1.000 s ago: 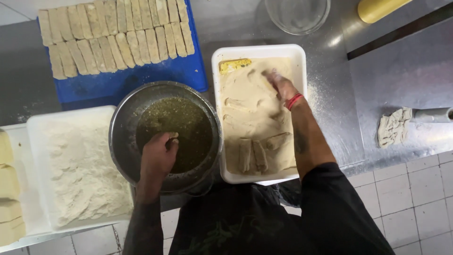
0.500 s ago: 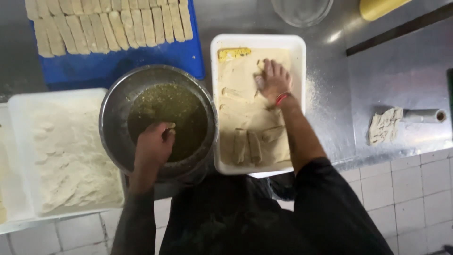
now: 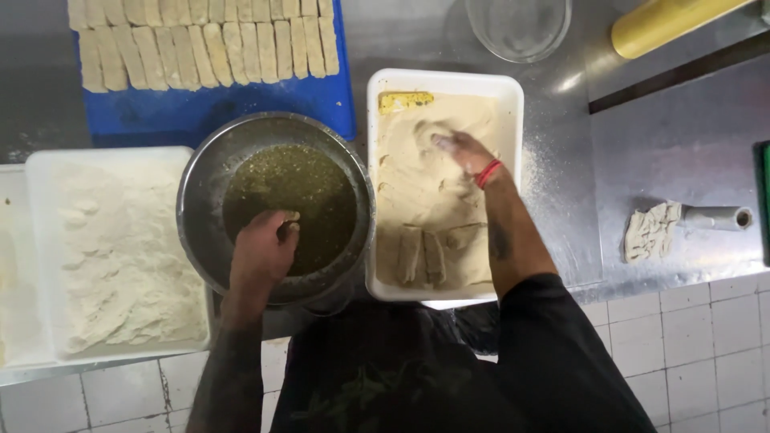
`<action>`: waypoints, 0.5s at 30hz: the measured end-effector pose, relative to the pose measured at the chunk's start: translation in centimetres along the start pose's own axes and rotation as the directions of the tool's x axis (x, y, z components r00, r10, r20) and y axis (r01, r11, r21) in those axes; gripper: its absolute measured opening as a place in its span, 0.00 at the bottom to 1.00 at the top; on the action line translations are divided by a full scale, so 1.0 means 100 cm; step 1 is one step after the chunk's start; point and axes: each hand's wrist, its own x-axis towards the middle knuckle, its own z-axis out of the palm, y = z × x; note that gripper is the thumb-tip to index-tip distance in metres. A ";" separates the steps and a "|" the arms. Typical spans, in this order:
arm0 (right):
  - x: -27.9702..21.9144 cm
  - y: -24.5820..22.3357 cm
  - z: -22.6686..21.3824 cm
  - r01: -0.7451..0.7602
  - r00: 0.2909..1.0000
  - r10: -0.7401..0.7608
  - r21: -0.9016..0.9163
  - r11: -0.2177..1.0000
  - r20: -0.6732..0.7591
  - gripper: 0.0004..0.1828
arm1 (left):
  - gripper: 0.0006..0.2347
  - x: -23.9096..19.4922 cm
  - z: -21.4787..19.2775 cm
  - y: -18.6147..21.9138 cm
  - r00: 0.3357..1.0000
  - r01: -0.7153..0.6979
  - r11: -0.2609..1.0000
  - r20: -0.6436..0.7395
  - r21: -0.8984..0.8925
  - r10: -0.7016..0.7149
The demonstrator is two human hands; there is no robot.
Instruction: The person repeatedly picks up rectangular dough sticks, dips them into a bowl of greenish liquid batter, and then coats them in a tray of white flour. The coated dough sticks are then placed onto a blue tray. This process is repeated continuously.
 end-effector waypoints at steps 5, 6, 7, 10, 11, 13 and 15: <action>0.014 0.037 -0.024 -0.005 0.907 -0.248 -0.597 0.802 -0.340 0.28 | 0.10 0.000 -0.001 -0.010 0.999 0.000 1.000 -0.050 -0.017 -0.001; 0.017 0.042 -0.027 -0.098 0.789 -0.437 -0.790 0.605 -0.432 0.28 | 0.10 0.002 0.001 -0.014 0.998 -0.021 0.999 -0.058 -0.032 0.019; 0.019 0.051 -0.016 -0.096 0.790 -0.436 -0.790 0.606 -0.431 0.28 | 0.10 0.000 -0.001 -0.010 0.998 -0.019 0.999 -0.057 -0.031 0.017; 0.017 0.037 0.012 0.086 0.802 -0.462 -0.692 0.717 -0.379 0.18 | 0.10 -0.001 -0.006 -0.002 0.999 0.005 0.999 -0.042 -0.039 -0.006; 0.007 0.009 0.021 -0.066 0.914 0.033 -0.066 0.996 -0.405 0.19 | 0.10 -0.003 -0.006 -0.003 0.999 -0.010 0.999 -0.053 -0.043 0.008; 0.003 -0.032 0.029 -0.315 0.895 0.436 0.552 0.772 -0.099 0.22 | 0.10 0.000 -0.005 -0.004 0.997 -0.032 0.999 -0.066 -0.044 0.029; 0.014 -0.060 0.035 -0.345 0.799 0.596 0.868 0.356 0.073 0.45 | 0.08 0.002 -0.005 -0.006 0.996 -0.080 0.996 -0.044 -0.045 0.078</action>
